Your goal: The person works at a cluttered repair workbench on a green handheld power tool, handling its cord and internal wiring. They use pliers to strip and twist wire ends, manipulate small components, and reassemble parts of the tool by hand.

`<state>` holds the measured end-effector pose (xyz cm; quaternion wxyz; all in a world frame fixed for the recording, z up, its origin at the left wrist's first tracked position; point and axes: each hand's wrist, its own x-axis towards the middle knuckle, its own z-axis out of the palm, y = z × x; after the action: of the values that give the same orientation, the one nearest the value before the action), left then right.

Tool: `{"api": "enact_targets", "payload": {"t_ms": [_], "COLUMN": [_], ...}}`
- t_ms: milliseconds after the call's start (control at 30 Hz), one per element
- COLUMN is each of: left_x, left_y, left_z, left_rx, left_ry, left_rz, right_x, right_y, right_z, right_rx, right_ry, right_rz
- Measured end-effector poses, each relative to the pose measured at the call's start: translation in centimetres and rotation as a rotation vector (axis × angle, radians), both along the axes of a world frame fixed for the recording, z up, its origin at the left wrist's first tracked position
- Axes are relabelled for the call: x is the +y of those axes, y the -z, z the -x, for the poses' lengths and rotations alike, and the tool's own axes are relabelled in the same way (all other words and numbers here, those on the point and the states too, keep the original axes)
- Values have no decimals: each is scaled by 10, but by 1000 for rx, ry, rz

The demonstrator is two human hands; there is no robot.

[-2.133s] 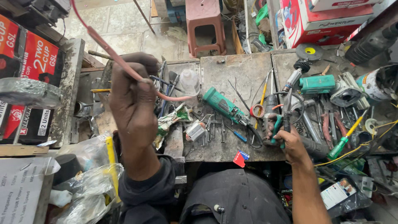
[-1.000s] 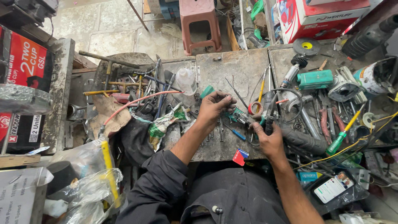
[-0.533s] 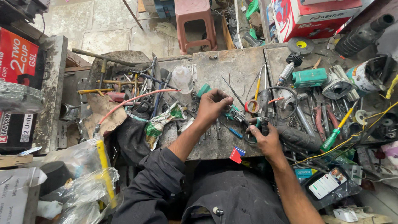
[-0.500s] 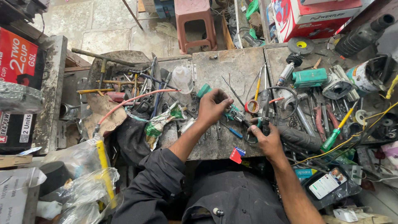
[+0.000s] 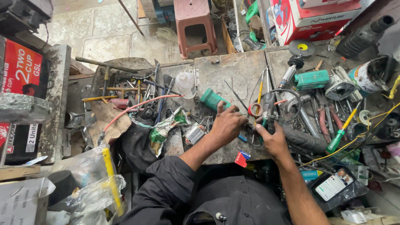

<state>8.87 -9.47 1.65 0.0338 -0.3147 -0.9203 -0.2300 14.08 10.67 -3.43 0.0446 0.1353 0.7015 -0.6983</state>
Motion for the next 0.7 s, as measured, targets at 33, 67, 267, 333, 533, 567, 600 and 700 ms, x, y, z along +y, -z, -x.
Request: {"api": "enact_targets", "payload": {"t_ms": [33,67,267,333,533,567,600,700], "left_x": [-1,-4,-33,-41,-40,-37,-35,-30], "left_y": [-2,-4,-24,-27,-20,-18,-16,-11], "left_z": [2,4,20,22,10,7,4,-4], "left_rx": [16,37,114,8,-168,-199,-236,-319], "left_ry": [-43,-88,-472,-493,-254,-176,-155,-98], "left_rz": [-43,-87,-460,-559,-551,-539,-562,-589], "right_x": [1,3,-6,-18,-54,-57,-58,-55], "right_y": [-1,-1,12,21,27,25,23,21], "right_z": [-1,-1,-49,-71,-106,-108,-110,-105], "right_rx": [25,54,84,-109,-151,-98,-164,-237], "right_ry": [40,76,63,37,-35,-48,-68,-116], "right_rz": [33,64,-101,-41,-189,-234,-332,-580]}}
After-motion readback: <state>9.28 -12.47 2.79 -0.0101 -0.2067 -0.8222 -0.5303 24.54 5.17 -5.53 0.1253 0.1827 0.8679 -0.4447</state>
